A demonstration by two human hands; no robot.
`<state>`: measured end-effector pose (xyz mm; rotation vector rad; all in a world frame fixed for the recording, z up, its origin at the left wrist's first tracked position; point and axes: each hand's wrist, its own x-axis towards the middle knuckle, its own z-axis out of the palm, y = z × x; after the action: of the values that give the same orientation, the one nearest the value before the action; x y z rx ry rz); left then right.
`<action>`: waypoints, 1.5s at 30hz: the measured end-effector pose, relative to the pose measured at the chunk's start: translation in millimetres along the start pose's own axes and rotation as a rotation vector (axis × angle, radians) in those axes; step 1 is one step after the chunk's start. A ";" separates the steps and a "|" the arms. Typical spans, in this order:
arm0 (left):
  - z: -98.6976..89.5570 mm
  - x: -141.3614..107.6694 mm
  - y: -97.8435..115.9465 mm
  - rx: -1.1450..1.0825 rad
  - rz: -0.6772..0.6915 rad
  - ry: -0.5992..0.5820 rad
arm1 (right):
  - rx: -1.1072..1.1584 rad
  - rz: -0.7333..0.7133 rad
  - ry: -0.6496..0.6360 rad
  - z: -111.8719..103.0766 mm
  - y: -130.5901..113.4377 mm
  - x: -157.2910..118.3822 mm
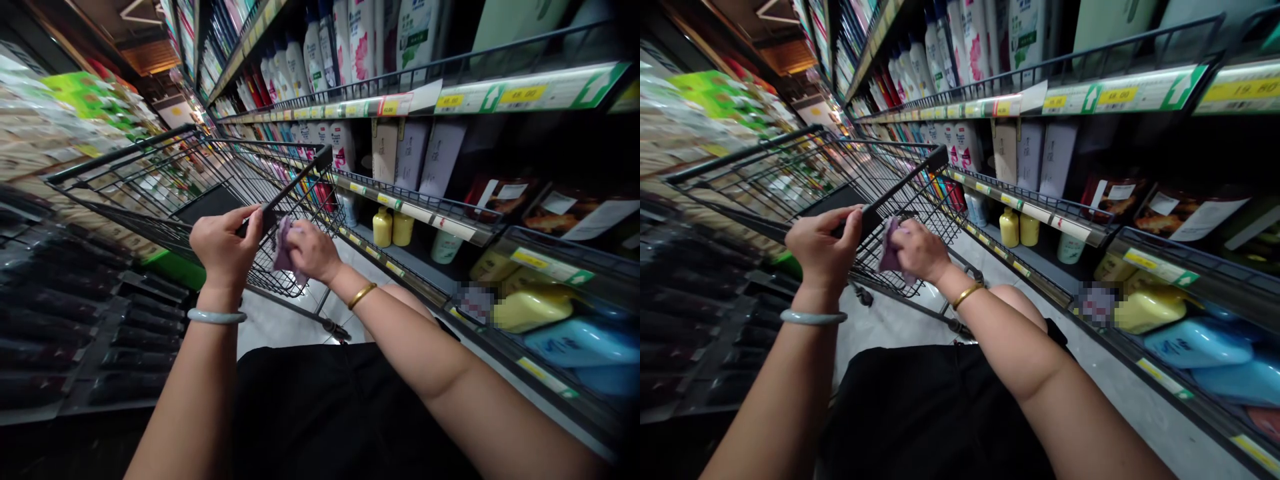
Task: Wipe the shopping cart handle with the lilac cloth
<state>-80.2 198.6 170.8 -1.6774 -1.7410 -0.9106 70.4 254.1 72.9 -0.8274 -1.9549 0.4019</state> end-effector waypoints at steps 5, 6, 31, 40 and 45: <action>-4.8 -3.0 -2.4 0.000 -0.015 -0.002 | 0.017 0.178 0.125 5.0 -3.6 -1.7; -5.6 -3.4 -3.2 0.006 -0.020 -0.003 | 0.028 0.043 0.108 6.3 -13.8 -5.3; -64.1 -26.0 -31.9 0.168 -0.148 -0.159 | 0.045 0.108 0.307 9.6 -2.2 19.7; -47.8 25.9 38.6 0.222 -0.030 -0.250 | 0.065 0.013 0.300 20.1 -3.0 29.3; -13.6 36.8 40.7 0.367 0.006 -0.453 | 0.186 0.148 0.401 16.7 5.7 35.0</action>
<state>-43.1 210.5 211.8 -1.7185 -2.0365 -0.1836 46.7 283.5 83.7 -0.8601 -1.4690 0.4578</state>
